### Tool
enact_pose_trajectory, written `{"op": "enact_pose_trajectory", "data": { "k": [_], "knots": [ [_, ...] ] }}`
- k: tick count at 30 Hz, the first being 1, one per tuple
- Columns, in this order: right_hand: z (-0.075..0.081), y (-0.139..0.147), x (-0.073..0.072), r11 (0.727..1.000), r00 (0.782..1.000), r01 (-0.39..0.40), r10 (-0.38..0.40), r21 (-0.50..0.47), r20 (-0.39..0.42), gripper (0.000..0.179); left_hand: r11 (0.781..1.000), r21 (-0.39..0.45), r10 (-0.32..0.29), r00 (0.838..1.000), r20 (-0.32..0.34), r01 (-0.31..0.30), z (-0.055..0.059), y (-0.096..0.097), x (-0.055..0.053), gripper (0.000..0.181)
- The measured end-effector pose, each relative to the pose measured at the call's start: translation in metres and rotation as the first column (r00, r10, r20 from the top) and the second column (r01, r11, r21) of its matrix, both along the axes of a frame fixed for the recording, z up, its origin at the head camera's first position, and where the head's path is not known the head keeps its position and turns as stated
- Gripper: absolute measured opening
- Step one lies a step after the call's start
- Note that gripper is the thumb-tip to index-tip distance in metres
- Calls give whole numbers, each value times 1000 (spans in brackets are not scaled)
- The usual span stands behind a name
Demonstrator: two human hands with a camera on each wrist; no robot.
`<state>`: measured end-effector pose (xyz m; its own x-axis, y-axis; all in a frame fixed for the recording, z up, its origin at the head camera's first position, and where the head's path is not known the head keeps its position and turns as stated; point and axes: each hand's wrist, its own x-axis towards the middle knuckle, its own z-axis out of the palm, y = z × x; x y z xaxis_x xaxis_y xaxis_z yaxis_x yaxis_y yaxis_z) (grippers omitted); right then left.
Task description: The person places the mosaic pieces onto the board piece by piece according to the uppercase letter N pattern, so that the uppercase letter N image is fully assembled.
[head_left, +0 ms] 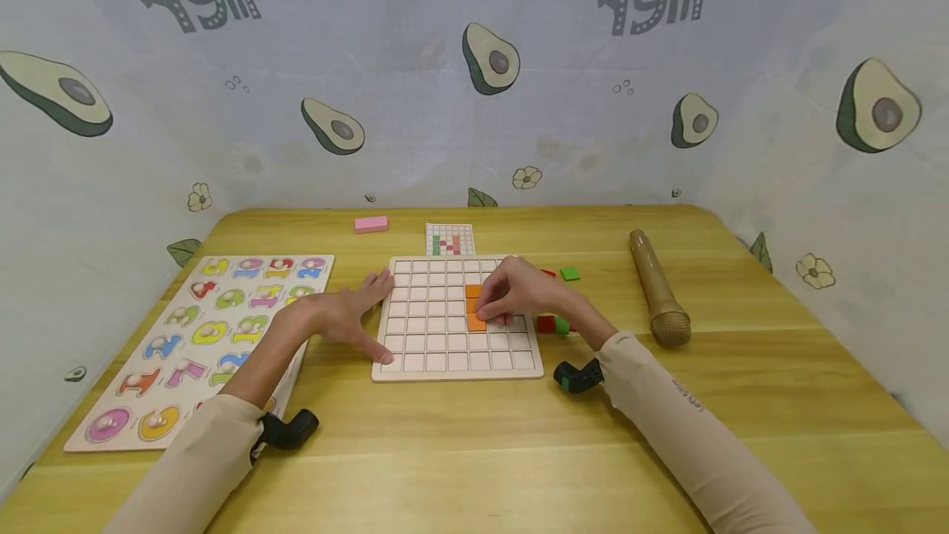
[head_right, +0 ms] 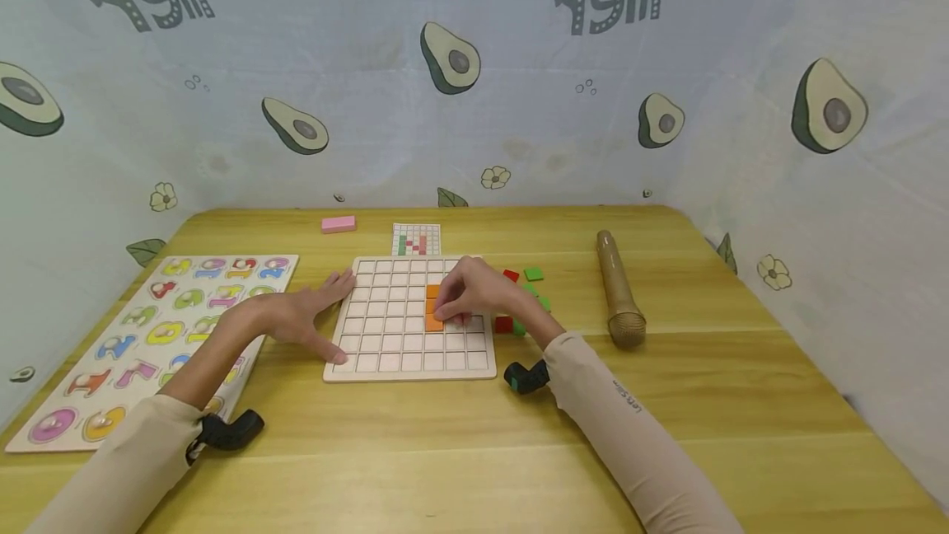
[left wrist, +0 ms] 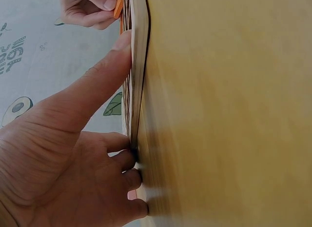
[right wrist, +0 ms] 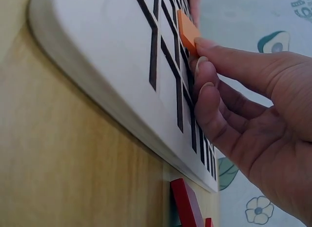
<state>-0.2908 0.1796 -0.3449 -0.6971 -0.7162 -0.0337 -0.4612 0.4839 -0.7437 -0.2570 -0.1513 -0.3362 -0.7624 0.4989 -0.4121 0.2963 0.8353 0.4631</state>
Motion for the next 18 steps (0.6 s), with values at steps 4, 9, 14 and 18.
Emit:
{"op": "enact_pose_trajectory", "data": {
  "k": [4,9,14,18],
  "knots": [
    [0,-1,1,999,1000,24,-24,21,4,6,1000,-2,-1,1000,0,1,0,0,-1,132],
    [0,-1,3,999,999,34,-34,22,11,6,1000,-11,-5,1000,-7,5,1,0,1,133],
    [-1,-2,3,1000,1000,22,-22,3,3,7,1000,-3,-5,1000,-3,5,-1,0,0,133],
    [-3,-2,2,1000,1000,17,-17,-8,-3,8,1000,0,-4,1000,-3,4,-1,0,1,134]
  ]
}}
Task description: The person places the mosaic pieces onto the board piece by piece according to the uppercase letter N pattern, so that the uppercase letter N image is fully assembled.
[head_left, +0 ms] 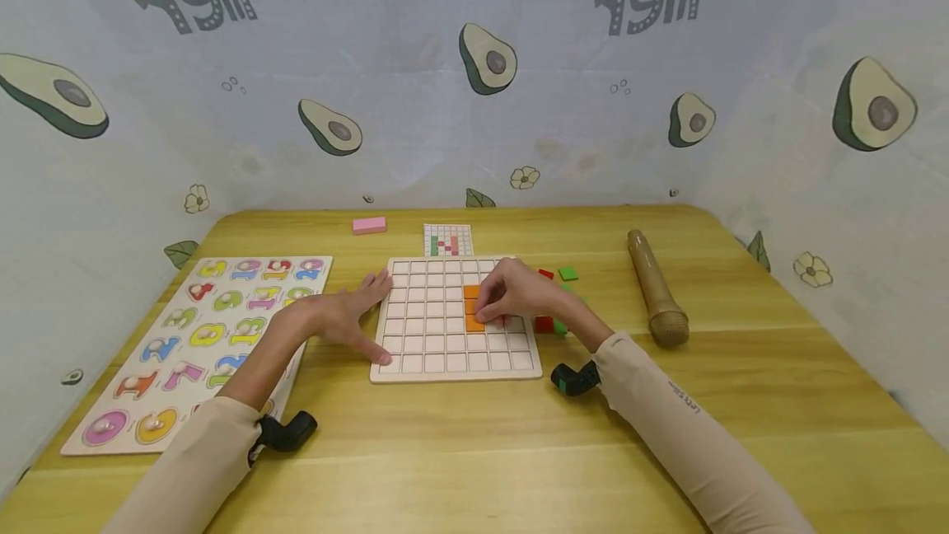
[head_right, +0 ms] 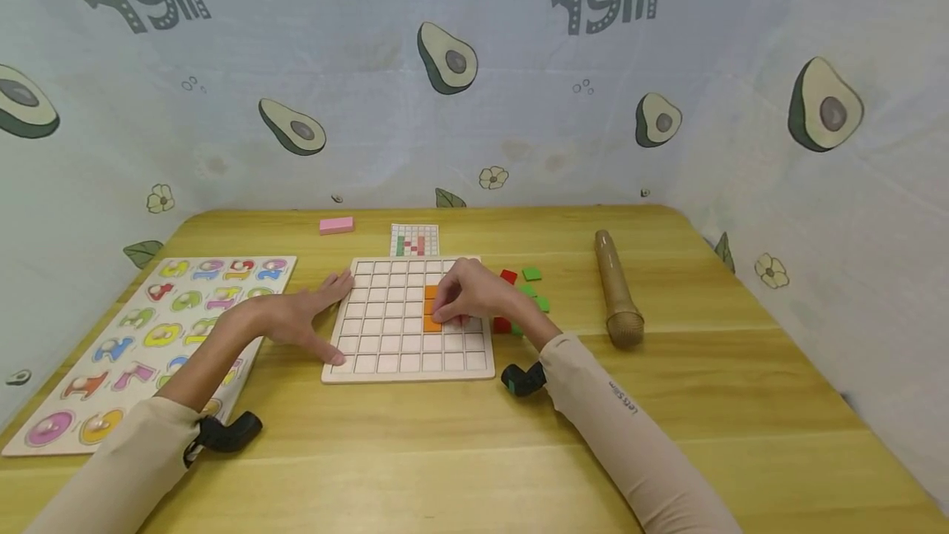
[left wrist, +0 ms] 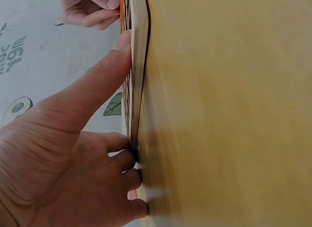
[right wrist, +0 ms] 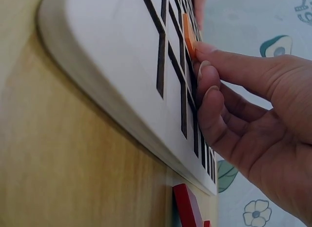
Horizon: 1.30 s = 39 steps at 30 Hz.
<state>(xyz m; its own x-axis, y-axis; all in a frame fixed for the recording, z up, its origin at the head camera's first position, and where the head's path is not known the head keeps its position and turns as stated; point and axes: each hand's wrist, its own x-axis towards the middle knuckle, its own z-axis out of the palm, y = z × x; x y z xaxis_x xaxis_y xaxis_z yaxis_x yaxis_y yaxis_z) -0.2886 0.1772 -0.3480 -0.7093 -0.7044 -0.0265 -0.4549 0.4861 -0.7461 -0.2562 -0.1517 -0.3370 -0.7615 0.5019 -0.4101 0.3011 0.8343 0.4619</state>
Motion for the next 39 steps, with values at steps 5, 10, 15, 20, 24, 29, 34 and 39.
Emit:
{"op": "enact_pose_trajectory", "data": {
  "k": [5,10,15,20,24,29,34,39],
  "knots": [
    [0,-2,0,1000,1000,14,-14,9,16,7,1000,6,1,1000,6,-1,0,-1,1,133],
    [3,-3,2,999,999,37,-38,25,28,7,1000,7,-3,1000,2,3,1,-1,1,132],
    [4,-3,3,998,998,51,-52,34,33,7,1000,-1,0,1000,-2,0,1,0,0,132],
    [4,-2,3,996,996,76,-78,46,47,7,1000,14,-4,1000,4,4,0,0,-1,132],
    [3,-2,3,997,997,65,-67,41,40,7,1000,11,-4,1000,6,4,0,0,0,133],
    [3,-1,2,998,998,53,-55,37,43,7,1000,12,-9,1000,6,9,0,0,-1,132],
    [3,0,1,999,999,32,-33,36,34,6,1000,6,-4,1000,0,4,1,0,1,133],
    [7,4,0,999,1000,-1,0,35,27,5,1000,-1,1,1000,-9,-1,2,1,3,133]
  ]
}}
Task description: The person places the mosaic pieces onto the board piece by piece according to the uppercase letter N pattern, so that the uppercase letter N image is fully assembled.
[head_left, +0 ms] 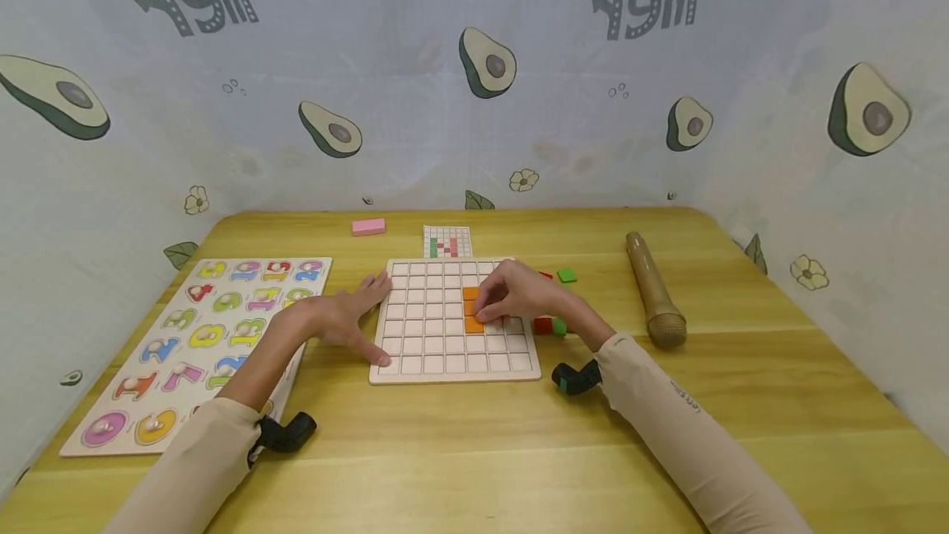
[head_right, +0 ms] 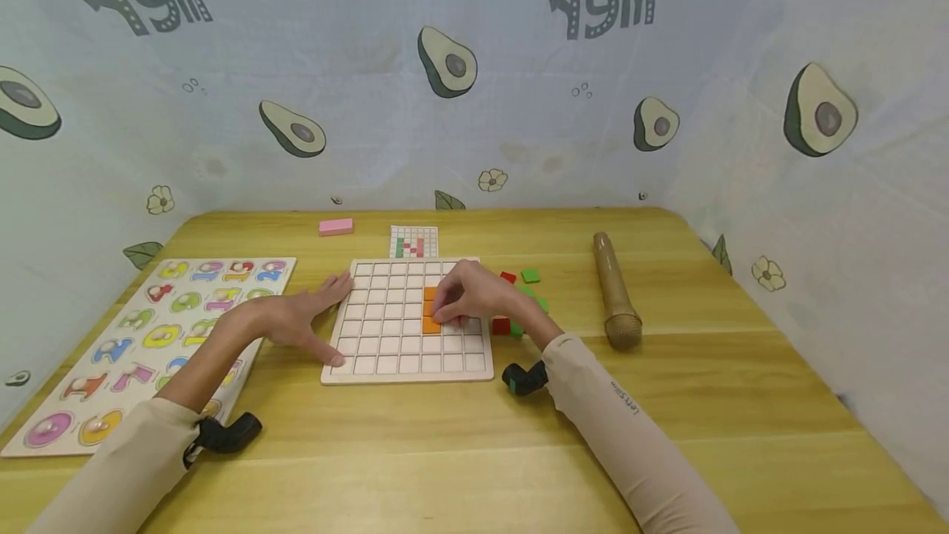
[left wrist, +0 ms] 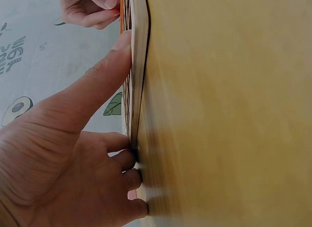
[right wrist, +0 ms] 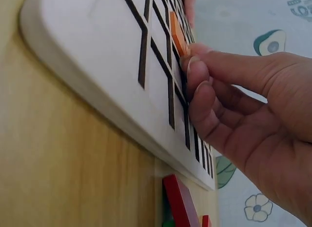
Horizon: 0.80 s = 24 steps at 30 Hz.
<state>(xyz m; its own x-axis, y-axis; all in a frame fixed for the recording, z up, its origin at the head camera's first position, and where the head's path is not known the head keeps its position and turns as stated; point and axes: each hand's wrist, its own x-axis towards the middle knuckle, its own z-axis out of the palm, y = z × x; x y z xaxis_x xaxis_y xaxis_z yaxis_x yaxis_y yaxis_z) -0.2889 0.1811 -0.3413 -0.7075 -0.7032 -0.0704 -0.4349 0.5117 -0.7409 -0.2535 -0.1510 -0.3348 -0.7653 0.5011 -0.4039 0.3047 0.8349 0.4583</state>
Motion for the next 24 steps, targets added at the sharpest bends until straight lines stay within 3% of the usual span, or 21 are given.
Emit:
{"op": "enact_pose_trajectory", "data": {
  "k": [4,12,24],
  "knots": [
    [4,7,-4,999,1000,-18,18,-43,0,7,1000,-4,4,1000,2,-4,-1,-1,-1,133],
    [15,28,-14,997,999,18,-21,-74,-47,15,1000,1,-14,1000,6,14,-3,-2,-4,132],
    [15,53,-26,985,974,172,-171,-10,-150,16,1000,5,-8,1000,6,8,-4,-2,-4,131]
  ]
}}
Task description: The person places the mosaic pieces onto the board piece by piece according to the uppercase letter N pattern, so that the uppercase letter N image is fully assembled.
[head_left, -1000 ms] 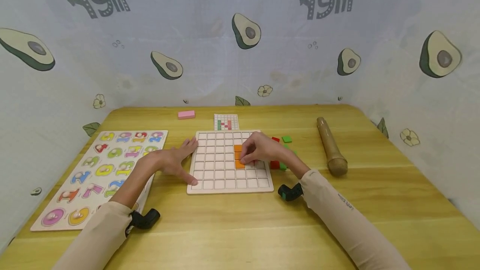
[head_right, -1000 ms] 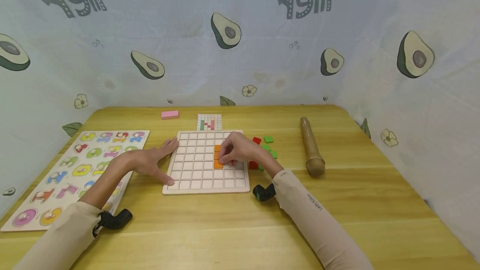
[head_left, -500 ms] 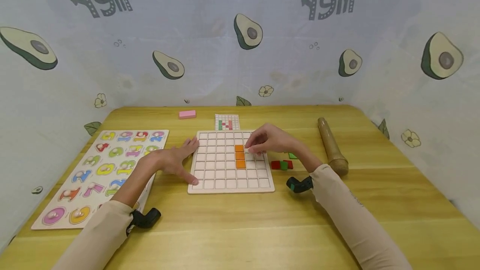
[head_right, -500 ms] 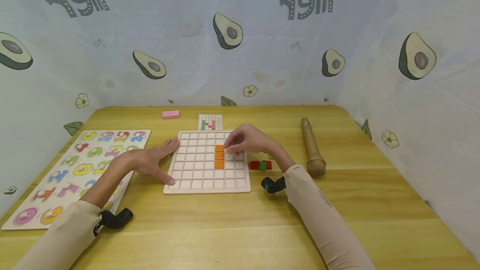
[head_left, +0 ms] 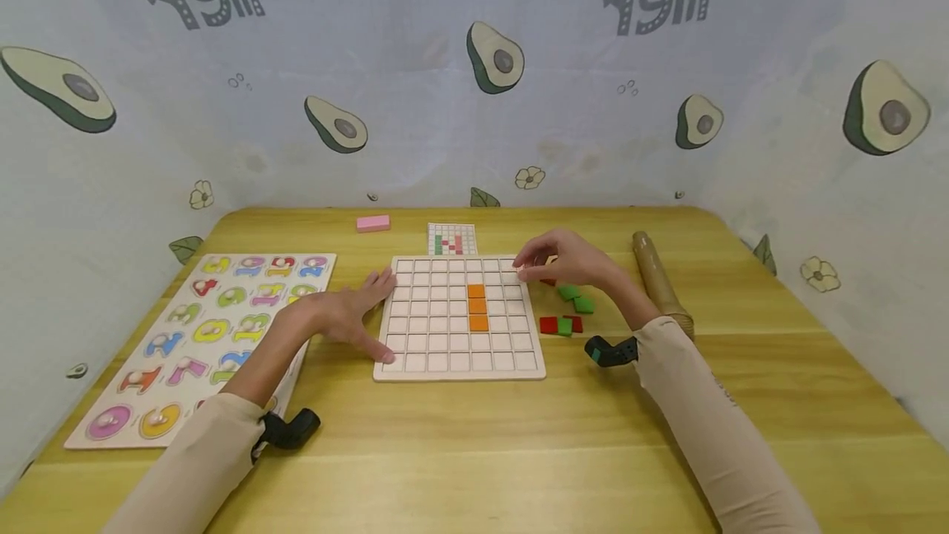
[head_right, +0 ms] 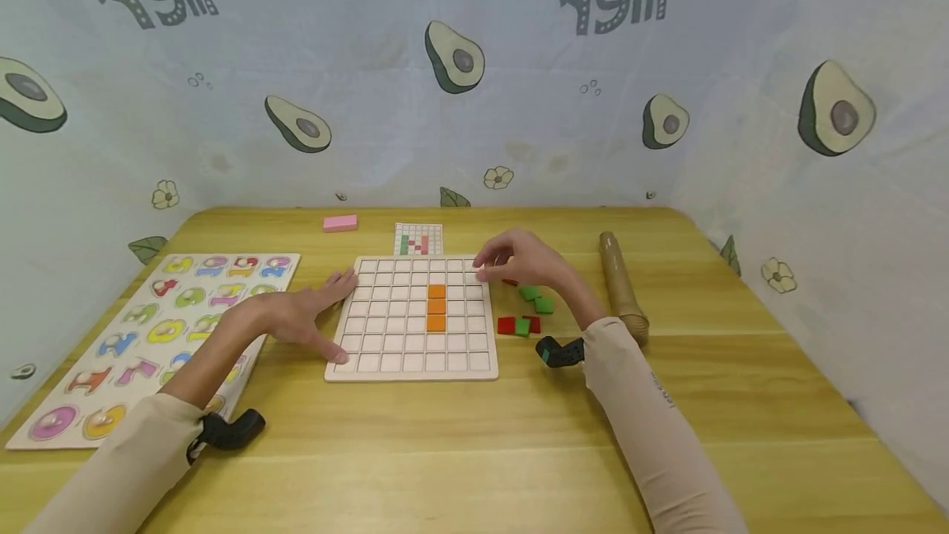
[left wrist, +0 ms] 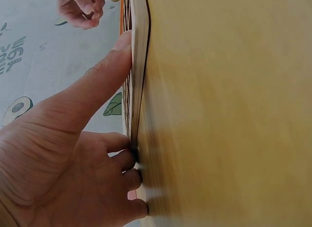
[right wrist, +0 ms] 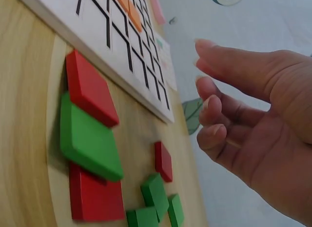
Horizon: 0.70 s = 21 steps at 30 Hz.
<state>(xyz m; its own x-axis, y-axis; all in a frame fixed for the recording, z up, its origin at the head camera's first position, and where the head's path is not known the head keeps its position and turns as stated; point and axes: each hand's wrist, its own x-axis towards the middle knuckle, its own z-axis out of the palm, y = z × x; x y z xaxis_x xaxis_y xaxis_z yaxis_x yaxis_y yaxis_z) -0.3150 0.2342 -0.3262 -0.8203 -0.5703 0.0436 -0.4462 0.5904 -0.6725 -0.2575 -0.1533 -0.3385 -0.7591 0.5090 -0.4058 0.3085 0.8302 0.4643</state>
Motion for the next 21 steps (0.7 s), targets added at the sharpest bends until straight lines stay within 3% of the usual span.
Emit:
{"op": "enact_pose_trajectory", "data": {
  "k": [14,21],
  "knots": [
    [-7,32,-7,993,996,84,-85,80,12,24,1000,-13,8,1000,2,-8,1,2,-1,131],
    [-7,35,-9,982,994,108,-112,154,15,29,1000,0,6,1000,5,-6,0,1,0,131]
  ]
}}
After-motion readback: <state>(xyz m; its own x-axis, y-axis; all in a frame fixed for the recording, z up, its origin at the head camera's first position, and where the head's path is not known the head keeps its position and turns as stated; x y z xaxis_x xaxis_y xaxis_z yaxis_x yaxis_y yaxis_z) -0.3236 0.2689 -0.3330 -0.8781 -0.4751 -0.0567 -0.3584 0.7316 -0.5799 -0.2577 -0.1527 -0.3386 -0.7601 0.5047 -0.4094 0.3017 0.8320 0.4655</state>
